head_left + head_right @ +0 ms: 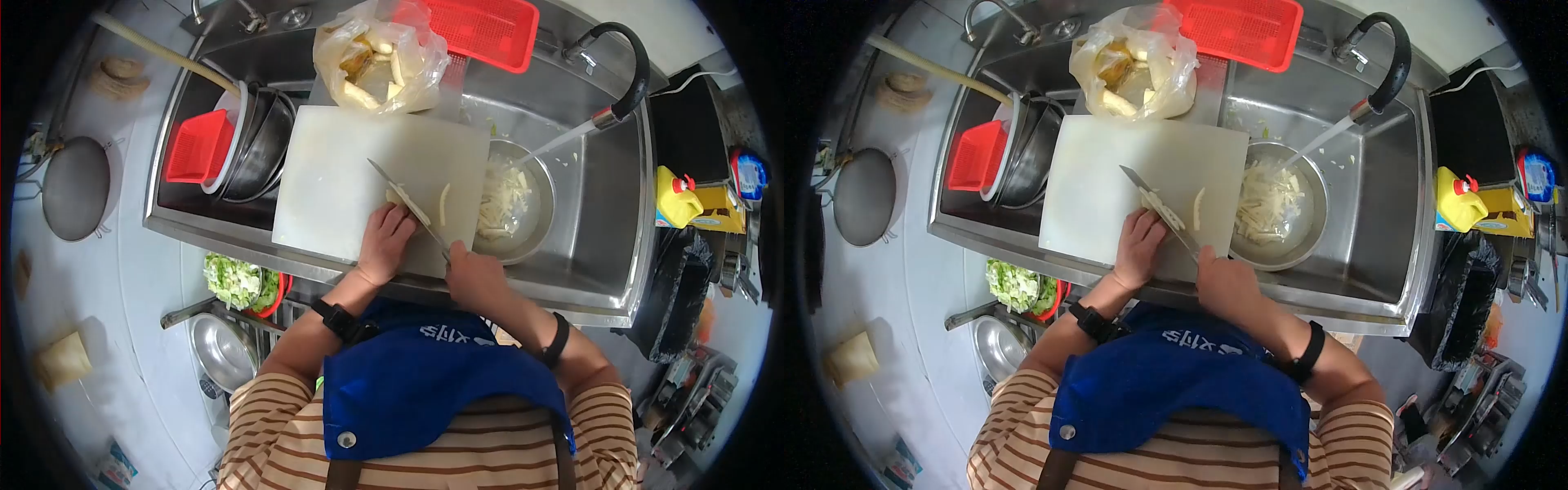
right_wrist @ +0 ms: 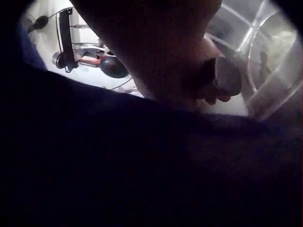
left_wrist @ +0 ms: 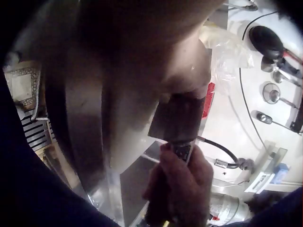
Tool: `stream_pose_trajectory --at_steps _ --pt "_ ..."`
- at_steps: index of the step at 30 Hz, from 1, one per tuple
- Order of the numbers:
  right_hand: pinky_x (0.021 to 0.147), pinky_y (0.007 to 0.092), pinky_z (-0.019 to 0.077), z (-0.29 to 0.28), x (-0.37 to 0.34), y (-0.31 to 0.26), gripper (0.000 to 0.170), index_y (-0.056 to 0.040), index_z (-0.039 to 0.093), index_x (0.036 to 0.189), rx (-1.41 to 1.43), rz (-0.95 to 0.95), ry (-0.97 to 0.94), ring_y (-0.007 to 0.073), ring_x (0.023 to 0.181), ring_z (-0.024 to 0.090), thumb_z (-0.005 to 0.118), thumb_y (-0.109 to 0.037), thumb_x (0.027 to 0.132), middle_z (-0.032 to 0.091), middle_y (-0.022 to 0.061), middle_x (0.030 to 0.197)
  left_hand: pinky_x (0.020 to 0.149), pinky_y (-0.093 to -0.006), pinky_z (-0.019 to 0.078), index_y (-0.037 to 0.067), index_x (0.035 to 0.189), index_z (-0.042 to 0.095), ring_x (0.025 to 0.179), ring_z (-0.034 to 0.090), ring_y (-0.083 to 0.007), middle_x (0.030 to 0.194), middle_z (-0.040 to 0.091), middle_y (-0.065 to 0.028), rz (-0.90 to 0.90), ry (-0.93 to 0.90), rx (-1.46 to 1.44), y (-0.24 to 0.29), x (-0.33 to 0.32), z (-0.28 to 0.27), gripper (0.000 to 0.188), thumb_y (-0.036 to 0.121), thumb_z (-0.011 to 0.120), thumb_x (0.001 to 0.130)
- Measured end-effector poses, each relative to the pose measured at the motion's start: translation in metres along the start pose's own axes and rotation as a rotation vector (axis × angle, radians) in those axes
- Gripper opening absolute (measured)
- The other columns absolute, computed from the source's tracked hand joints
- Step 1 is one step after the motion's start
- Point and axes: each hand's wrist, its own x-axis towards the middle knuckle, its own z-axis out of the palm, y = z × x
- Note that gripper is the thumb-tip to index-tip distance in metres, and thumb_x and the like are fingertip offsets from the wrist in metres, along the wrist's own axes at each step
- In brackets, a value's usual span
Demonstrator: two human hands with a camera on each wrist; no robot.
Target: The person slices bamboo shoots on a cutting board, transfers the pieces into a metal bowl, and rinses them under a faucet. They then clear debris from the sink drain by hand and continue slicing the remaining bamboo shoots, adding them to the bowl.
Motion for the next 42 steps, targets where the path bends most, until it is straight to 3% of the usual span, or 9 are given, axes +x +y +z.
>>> stream_pose_trajectory --at_steps 11,17,19,26,28,32,34,42 --pt "0.051 0.0437 0.0502 0.006 0.008 0.000 0.021 -0.0005 0.045 0.088 -0.036 0.011 0.046 0.0312 0.055 0.065 0.056 -0.017 0.081 0.062 0.0168 0.063 0.086 -0.0420 0.0429 0.004 0.098 0.056 0.102 0.050 -0.0336 0.108 0.052 -0.0131 -0.029 -0.006 -0.012 -0.005 -0.003 0.003 0.026 0.006 0.056 0.073" --pt "0.054 0.0447 0.0505 -0.017 -0.001 -0.013 0.022 0.0007 0.044 0.090 0.009 0.036 -0.020 0.0354 0.058 0.064 0.055 -0.017 0.081 0.062 0.0187 0.063 0.088 -0.0429 0.0434 0.002 0.097 0.054 0.102 0.049 -0.0359 0.107 0.052 -0.0148 -0.061 -0.010 -0.041 -0.005 -0.004 0.003 0.025 0.004 0.055 0.072" --pt "0.060 0.0510 0.0475 -0.005 0.001 -0.010 0.026 -0.0001 0.041 0.093 0.077 0.084 -0.063 0.0397 0.061 0.062 0.055 -0.019 0.083 0.061 0.0204 0.064 0.088 -0.0426 0.0436 0.001 0.097 0.054 0.102 0.049 -0.0362 0.107 0.052 -0.0151 -0.046 -0.005 -0.052 -0.006 -0.005 0.002 0.024 0.003 0.055 0.073" --pt "0.060 0.0507 0.0474 -0.020 0.002 -0.019 0.026 0.0003 0.041 0.093 0.105 0.111 -0.062 0.0417 0.063 0.061 0.055 -0.019 0.084 0.061 0.0213 0.065 0.088 -0.0418 0.0440 0.001 0.093 0.054 0.103 0.048 -0.0367 0.106 0.052 -0.0159 -0.056 0.019 -0.092 -0.007 -0.007 0.002 0.021 0.000 0.053 0.072" --pt "0.057 0.0481 0.0501 -0.020 -0.002 -0.024 0.025 0.0022 0.043 0.093 0.039 0.084 -0.080 0.0377 0.062 0.064 0.055 -0.016 0.081 0.063 0.0213 0.066 0.088 -0.0416 0.0442 0.001 0.094 0.054 0.103 0.049 -0.0366 0.106 0.052 -0.0158 -0.043 0.025 -0.092 -0.008 -0.007 0.002 0.021 -0.001 0.053 0.072" --pt "0.057 0.0473 0.0502 0.000 0.009 -0.015 0.024 0.0023 0.043 0.093 0.048 0.071 -0.029 0.0380 0.062 0.064 0.054 -0.016 0.082 0.063 0.0208 0.065 0.087 -0.0416 0.0446 0.001 0.094 0.055 0.102 0.050 -0.0364 0.107 0.052 -0.0156 -0.037 -0.006 -0.103 -0.009 -0.006 -0.003 0.021 -0.001 0.053 0.073" --pt "0.061 0.0520 0.0466 -0.009 0.009 -0.016 0.024 0.0005 0.041 0.092 0.145 0.135 -0.052 0.0428 0.064 0.061 0.055 -0.017 0.084 0.060 0.0233 0.065 0.087 -0.0415 0.0446 0.001 0.094 0.056 0.101 0.050 -0.0363 0.106 0.052 -0.0155 -0.039 -0.009 -0.115 -0.010 -0.007 -0.004 0.022 -0.002 0.053 0.072" --pt "0.063 0.0524 0.0462 -0.002 0.010 -0.018 0.026 0.0012 0.041 0.094 0.136 0.136 -0.079 0.0437 0.066 0.060 0.056 -0.017 0.083 0.060 0.0237 0.066 0.086 -0.0400 0.0445 0.001 0.096 0.057 0.101 0.050 -0.0355 0.105 0.053 -0.0147 -0.044 -0.019 -0.131 -0.011 -0.006 -0.012 0.025 -0.003 0.053 0.072"
